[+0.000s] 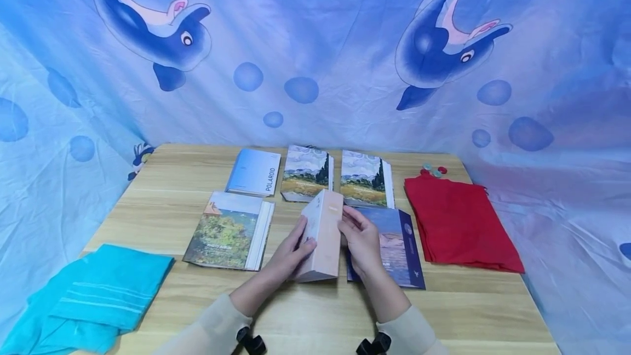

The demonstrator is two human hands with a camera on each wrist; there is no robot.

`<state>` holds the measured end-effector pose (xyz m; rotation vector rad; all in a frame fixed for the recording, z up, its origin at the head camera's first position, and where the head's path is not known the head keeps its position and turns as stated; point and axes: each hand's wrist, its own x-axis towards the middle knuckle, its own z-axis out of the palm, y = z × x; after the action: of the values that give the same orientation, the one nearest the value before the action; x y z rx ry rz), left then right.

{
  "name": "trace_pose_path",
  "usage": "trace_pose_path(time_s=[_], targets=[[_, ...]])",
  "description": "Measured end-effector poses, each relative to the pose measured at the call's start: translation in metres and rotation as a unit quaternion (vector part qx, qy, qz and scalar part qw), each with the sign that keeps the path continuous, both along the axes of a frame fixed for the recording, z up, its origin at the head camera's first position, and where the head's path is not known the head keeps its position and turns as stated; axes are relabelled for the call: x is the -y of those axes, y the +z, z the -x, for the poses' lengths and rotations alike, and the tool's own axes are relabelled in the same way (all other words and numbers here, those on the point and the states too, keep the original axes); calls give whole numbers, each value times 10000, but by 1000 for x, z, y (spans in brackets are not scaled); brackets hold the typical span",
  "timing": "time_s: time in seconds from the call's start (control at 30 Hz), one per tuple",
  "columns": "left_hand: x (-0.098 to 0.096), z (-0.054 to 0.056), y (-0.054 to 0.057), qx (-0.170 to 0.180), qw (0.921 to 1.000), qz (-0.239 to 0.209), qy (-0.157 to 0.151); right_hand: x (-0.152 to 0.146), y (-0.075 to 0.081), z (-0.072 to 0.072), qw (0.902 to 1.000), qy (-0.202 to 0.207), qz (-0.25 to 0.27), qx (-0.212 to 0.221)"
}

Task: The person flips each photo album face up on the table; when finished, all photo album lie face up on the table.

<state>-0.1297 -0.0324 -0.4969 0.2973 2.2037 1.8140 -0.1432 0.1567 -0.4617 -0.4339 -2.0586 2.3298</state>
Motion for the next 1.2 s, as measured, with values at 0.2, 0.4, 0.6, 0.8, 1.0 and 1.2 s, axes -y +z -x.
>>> trace_pose_path(time_s=[0.2, 0.4, 0.6, 0.8, 1.0, 1.2], targets=[[-1, 0, 20, 373, 9953, -827, -342, 3, 10, -4, 9985, 149, 400, -335], [7, 1, 28, 475, 9937, -970, -287, 9, 9, -3, 9948, 399, 756, -559], [17, 2, 28, 326, 9953, -910, -102, 16, 3, -1, 9942, 600, 684, -566], [28, 0, 28, 504, 9894, -1364, 58, 23, -12, -4, 9871, 1461, -519, -395], [43, 1, 29, 436, 9796, -1960, 83, 25, -25, -6, 9659, 2124, -1457, -264], [49, 2, 18, 569, 9782, -1969, 323, 27, -29, -6, 9757, 1939, -996, -213]])
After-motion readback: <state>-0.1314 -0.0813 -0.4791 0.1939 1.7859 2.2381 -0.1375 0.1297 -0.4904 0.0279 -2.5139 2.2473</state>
